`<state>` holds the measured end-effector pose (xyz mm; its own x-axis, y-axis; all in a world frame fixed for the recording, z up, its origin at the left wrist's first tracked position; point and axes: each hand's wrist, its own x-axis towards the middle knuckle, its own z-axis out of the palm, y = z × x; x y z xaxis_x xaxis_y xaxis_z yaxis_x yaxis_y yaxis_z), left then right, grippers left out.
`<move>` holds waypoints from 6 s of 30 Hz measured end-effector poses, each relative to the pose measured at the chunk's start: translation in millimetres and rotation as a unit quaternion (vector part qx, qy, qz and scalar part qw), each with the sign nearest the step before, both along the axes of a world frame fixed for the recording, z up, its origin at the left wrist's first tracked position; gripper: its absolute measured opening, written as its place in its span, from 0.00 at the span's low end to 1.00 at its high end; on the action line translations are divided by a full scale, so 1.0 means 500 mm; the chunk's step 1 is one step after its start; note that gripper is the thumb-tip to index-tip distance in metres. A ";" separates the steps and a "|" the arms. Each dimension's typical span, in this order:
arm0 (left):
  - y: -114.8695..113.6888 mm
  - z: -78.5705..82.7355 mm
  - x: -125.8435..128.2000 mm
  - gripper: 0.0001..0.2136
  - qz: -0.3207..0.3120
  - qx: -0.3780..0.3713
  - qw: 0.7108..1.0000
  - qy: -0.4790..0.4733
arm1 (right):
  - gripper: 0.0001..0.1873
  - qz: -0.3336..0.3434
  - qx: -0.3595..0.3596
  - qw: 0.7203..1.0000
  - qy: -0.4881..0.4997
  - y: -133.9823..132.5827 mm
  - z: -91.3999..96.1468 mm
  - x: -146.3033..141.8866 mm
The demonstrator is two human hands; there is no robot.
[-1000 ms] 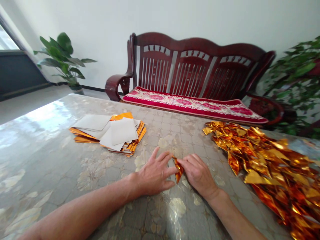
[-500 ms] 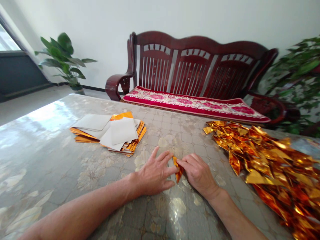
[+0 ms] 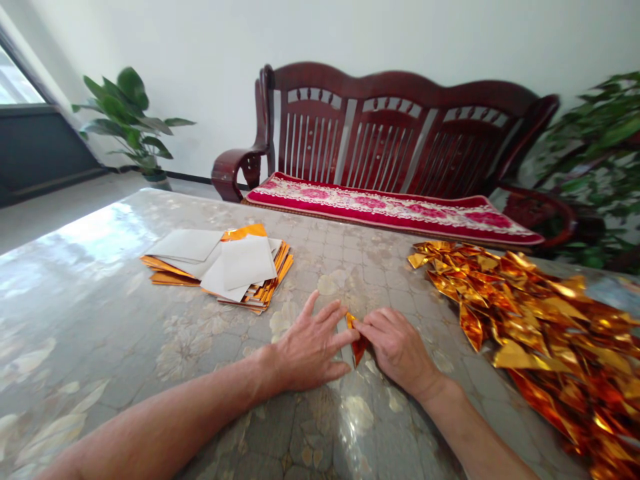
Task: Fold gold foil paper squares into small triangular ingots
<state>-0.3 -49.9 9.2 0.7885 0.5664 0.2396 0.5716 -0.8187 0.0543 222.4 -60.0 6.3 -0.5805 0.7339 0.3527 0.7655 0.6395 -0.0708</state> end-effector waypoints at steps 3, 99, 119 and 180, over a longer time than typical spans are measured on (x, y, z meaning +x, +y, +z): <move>0.000 0.000 -0.001 0.27 0.002 -0.012 1.000 -0.007 | 0.16 0.008 -0.012 1.000 0.010 -0.004 -0.001 0.004; 0.062 0.009 -0.009 0.20 0.174 -0.131 0.972 -0.086 | 0.16 -0.190 -0.095 0.974 0.076 0.016 0.013 -0.029; 0.083 -0.013 -0.018 0.03 0.180 -0.203 0.949 -0.158 | 0.02 -0.196 -0.162 0.957 0.137 0.023 0.002 -0.022; 0.029 -0.011 -0.010 0.06 0.072 0.011 0.997 -0.001 | 0.11 -0.088 0.035 0.996 0.006 -0.016 0.001 -0.034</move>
